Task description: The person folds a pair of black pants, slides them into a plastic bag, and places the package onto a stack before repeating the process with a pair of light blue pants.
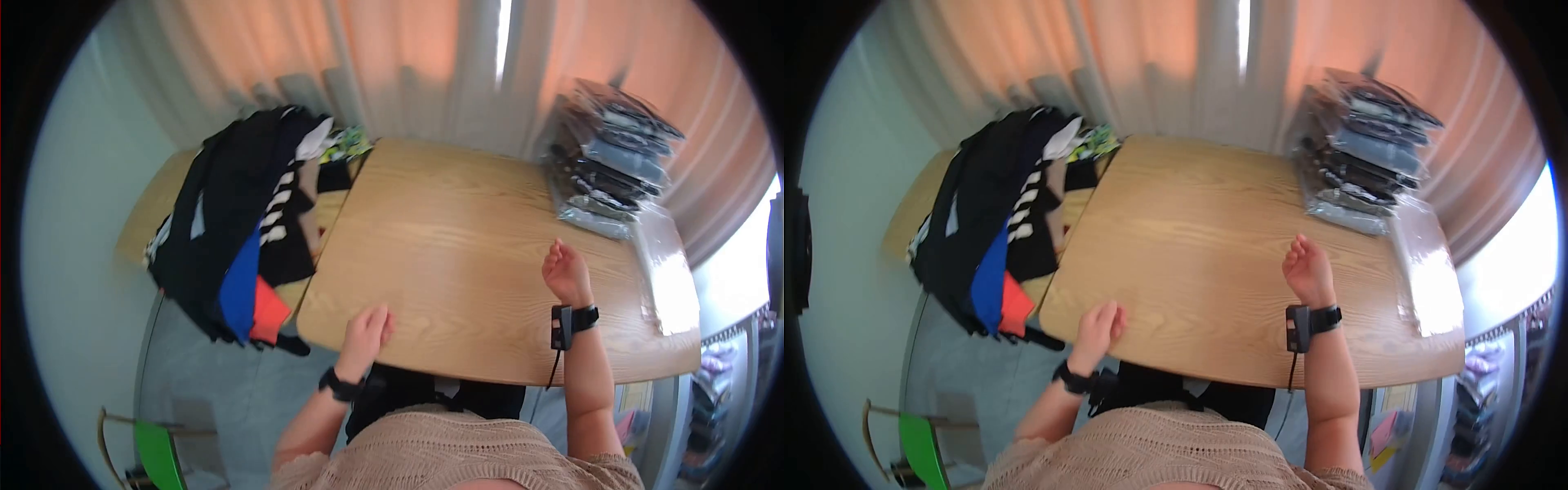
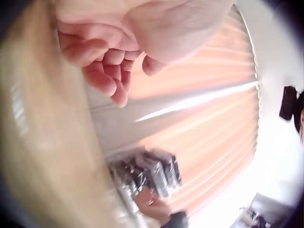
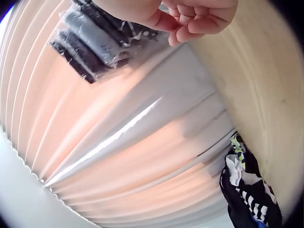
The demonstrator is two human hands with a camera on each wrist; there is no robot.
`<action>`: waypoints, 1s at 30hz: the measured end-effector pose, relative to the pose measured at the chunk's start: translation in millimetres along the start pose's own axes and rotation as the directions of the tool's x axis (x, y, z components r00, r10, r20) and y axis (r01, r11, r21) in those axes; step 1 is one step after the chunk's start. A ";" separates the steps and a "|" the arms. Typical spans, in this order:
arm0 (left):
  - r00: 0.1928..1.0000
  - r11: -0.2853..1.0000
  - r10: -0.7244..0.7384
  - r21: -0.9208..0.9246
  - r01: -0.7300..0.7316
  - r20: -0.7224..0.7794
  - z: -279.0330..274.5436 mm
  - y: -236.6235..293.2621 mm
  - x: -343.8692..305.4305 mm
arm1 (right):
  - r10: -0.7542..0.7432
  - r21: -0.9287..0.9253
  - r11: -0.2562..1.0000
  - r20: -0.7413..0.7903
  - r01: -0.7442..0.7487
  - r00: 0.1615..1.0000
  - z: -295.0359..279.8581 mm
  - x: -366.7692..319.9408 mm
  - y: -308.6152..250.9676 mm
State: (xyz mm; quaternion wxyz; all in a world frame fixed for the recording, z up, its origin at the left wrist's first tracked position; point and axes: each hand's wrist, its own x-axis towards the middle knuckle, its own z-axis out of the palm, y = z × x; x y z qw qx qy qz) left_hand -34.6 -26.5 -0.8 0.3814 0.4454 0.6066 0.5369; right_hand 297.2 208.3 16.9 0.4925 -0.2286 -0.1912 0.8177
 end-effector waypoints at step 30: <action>0.670 0.408 0.449 0.803 0.434 -0.590 -248.1 89.2 223.9 | 0.081 -0.044 0.996 -0.021 -0.082 0.996 -15.7 -23.0 45.4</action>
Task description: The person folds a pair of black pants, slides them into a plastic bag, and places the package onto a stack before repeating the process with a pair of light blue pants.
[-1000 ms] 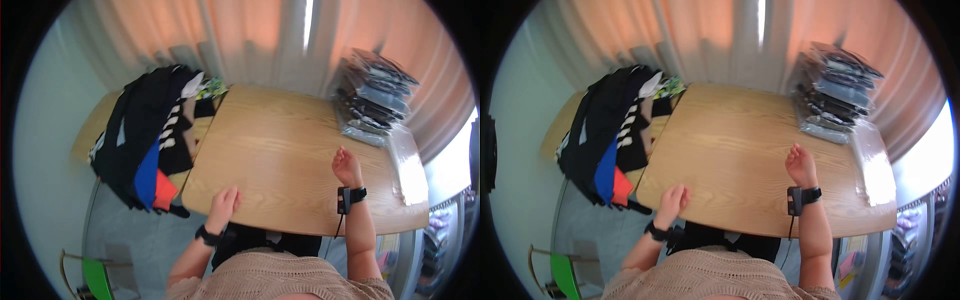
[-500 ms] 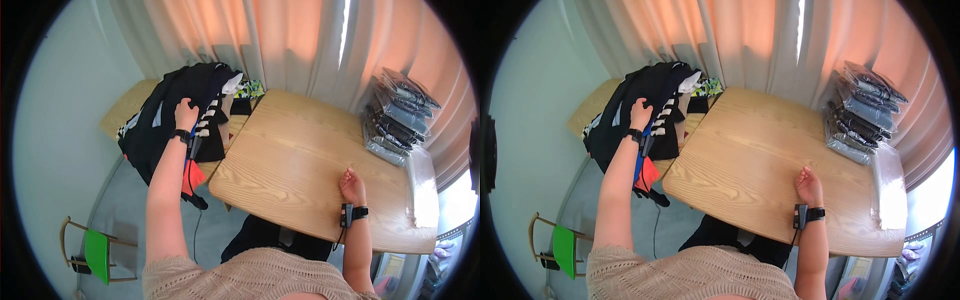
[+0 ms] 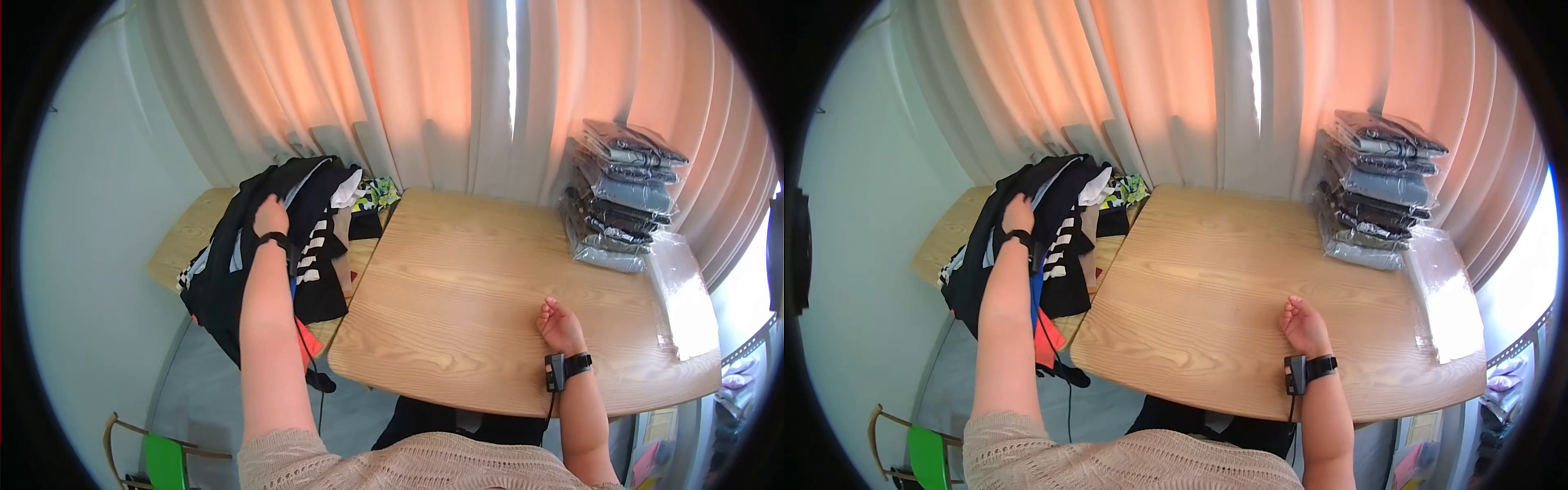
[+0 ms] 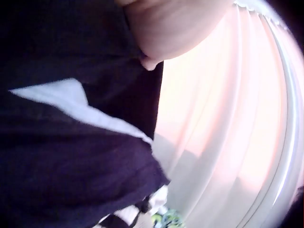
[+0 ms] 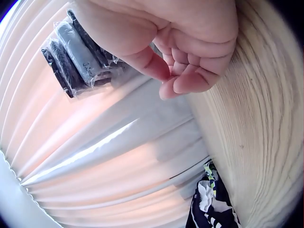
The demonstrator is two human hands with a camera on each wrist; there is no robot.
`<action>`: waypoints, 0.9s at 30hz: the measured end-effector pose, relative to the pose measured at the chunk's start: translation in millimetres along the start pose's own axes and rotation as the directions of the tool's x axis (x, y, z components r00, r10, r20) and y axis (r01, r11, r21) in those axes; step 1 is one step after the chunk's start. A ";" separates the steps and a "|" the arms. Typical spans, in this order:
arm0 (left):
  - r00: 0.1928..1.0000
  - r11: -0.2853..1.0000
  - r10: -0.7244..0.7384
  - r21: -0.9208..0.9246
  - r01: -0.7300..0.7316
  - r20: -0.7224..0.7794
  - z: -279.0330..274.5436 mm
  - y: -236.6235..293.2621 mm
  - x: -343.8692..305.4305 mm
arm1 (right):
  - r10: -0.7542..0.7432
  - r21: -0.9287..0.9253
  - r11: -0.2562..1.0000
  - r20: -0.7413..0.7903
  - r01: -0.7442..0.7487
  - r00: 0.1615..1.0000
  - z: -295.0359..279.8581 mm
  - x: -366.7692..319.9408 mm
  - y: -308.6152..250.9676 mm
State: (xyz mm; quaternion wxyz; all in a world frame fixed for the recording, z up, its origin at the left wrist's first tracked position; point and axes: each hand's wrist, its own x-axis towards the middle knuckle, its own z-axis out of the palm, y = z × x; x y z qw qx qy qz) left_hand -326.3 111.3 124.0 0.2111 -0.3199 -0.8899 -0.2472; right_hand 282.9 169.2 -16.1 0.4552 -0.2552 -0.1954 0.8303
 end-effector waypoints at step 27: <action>0.399 0.599 0.732 -0.801 0.010 0.552 -78.3 27.8 -310.4 | 0.416 -0.684 0.679 0.060 -0.266 0.907 129.7 -6.4 111.5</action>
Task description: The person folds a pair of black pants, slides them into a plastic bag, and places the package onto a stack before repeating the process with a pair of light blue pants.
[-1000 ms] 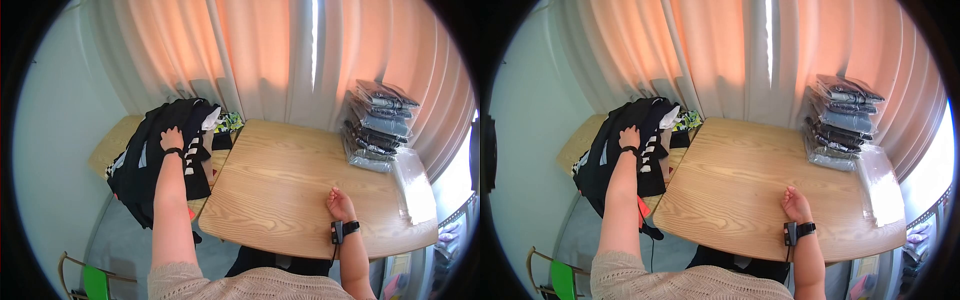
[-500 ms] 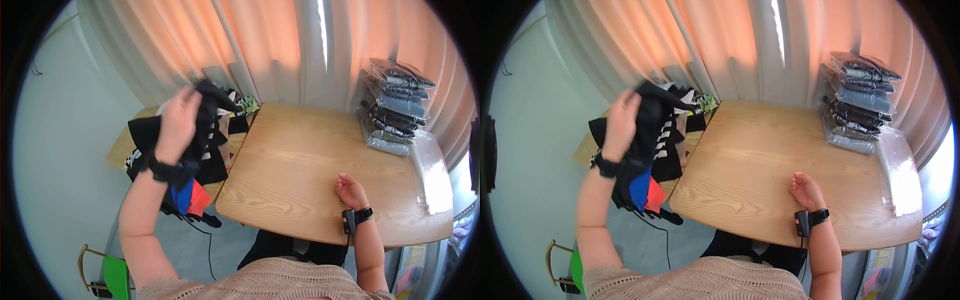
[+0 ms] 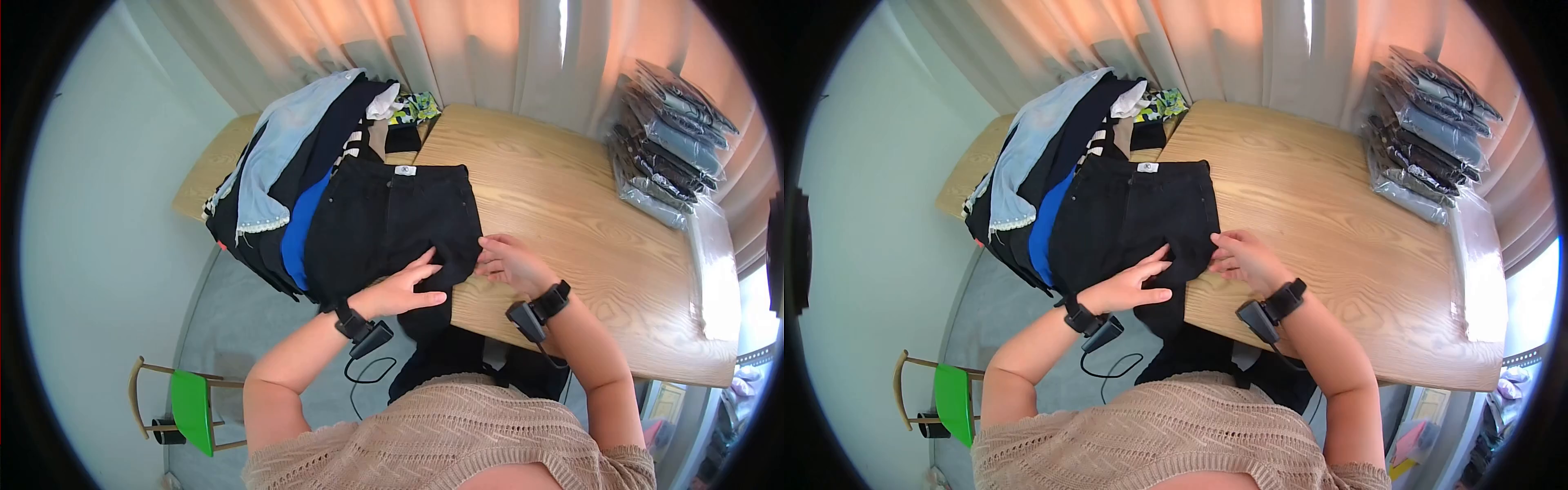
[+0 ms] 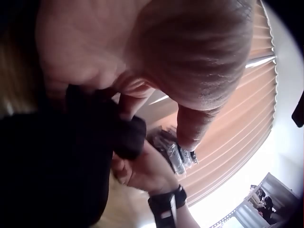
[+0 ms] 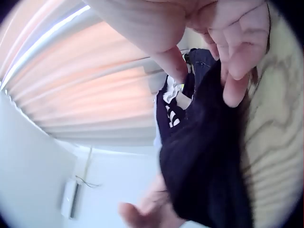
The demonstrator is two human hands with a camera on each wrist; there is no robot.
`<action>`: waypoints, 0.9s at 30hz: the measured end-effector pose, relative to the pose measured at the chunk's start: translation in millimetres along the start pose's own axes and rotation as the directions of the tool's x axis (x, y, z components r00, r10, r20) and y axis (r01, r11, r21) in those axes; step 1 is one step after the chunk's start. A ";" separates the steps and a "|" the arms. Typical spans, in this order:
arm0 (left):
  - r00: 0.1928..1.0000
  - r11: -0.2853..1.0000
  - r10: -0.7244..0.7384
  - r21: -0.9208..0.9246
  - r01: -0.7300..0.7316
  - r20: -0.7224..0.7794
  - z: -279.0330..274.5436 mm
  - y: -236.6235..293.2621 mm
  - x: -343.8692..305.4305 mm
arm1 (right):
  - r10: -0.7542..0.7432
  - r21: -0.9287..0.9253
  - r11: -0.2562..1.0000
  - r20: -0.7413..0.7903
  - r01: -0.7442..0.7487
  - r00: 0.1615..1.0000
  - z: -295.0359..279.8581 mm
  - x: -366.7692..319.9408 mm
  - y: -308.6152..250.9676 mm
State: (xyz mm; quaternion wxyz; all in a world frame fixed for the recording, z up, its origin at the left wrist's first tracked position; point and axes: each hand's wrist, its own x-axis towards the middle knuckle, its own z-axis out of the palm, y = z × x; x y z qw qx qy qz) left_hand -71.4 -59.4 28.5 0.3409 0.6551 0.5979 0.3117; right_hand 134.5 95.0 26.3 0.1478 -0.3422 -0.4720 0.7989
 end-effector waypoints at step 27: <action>0.751 0.923 0.231 0.383 0.032 -0.618 -156.1 17.7 27.2 | -0.082 -0.483 0.874 -0.038 0.053 0.996 0.6 16.4 -3.5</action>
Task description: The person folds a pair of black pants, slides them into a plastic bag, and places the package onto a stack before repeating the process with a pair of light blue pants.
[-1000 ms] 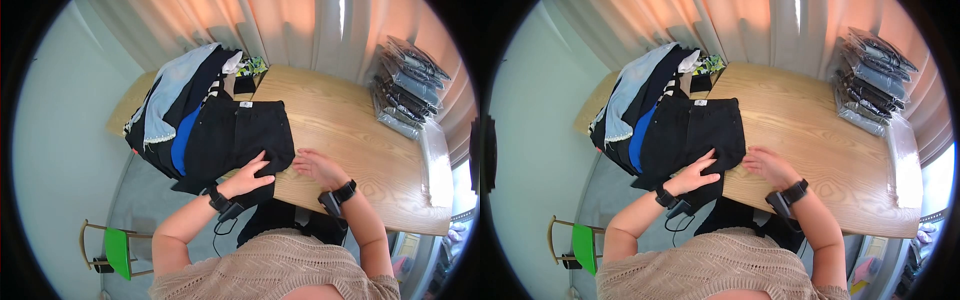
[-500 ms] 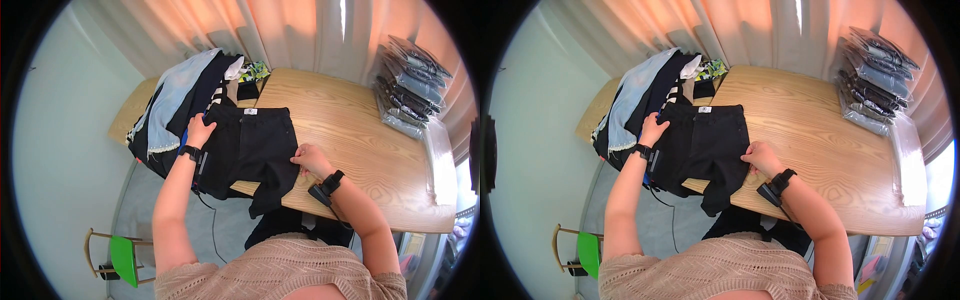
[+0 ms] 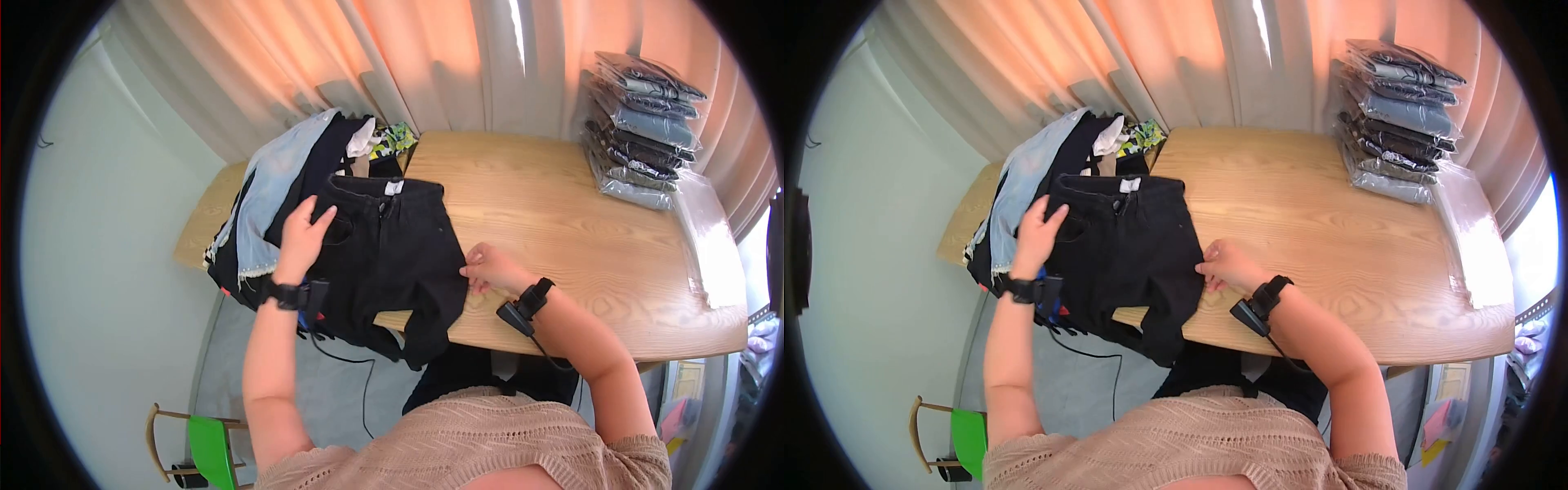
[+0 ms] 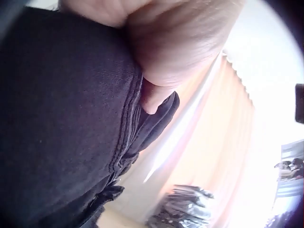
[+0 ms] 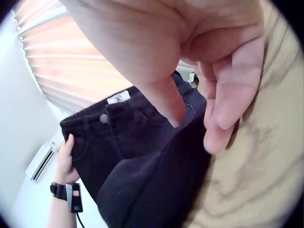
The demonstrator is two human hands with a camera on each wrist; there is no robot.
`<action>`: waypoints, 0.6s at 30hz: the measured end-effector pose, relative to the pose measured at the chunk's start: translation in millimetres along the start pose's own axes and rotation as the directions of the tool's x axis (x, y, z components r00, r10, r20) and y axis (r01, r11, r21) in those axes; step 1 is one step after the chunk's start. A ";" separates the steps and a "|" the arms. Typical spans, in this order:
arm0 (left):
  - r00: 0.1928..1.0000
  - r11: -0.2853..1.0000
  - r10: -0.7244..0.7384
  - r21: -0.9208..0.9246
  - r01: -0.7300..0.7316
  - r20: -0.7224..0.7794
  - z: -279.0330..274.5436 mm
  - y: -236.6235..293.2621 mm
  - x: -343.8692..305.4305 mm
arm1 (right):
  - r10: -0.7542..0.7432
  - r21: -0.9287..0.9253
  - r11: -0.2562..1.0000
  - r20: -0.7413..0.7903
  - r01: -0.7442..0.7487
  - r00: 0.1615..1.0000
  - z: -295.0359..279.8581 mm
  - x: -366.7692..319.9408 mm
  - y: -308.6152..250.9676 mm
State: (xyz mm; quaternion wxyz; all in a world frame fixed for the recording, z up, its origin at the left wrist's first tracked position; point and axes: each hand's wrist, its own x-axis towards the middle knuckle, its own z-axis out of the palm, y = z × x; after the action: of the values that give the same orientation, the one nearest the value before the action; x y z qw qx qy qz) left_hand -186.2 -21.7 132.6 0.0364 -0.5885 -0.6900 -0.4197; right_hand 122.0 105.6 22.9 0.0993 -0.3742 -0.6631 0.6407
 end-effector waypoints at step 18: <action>0.913 0.914 -0.304 -0.352 0.199 -0.273 -205.7 96.3 -176.0 | -0.685 0.755 0.579 0.247 0.308 0.685 97.0 -45.2 -132.7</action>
State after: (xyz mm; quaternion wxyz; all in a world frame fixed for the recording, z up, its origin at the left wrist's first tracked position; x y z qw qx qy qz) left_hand -142.8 -291.6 221.2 -0.0015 -0.4150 -0.6691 -0.6165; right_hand 45.4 15.6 145.7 0.2264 0.0836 -0.4720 0.8479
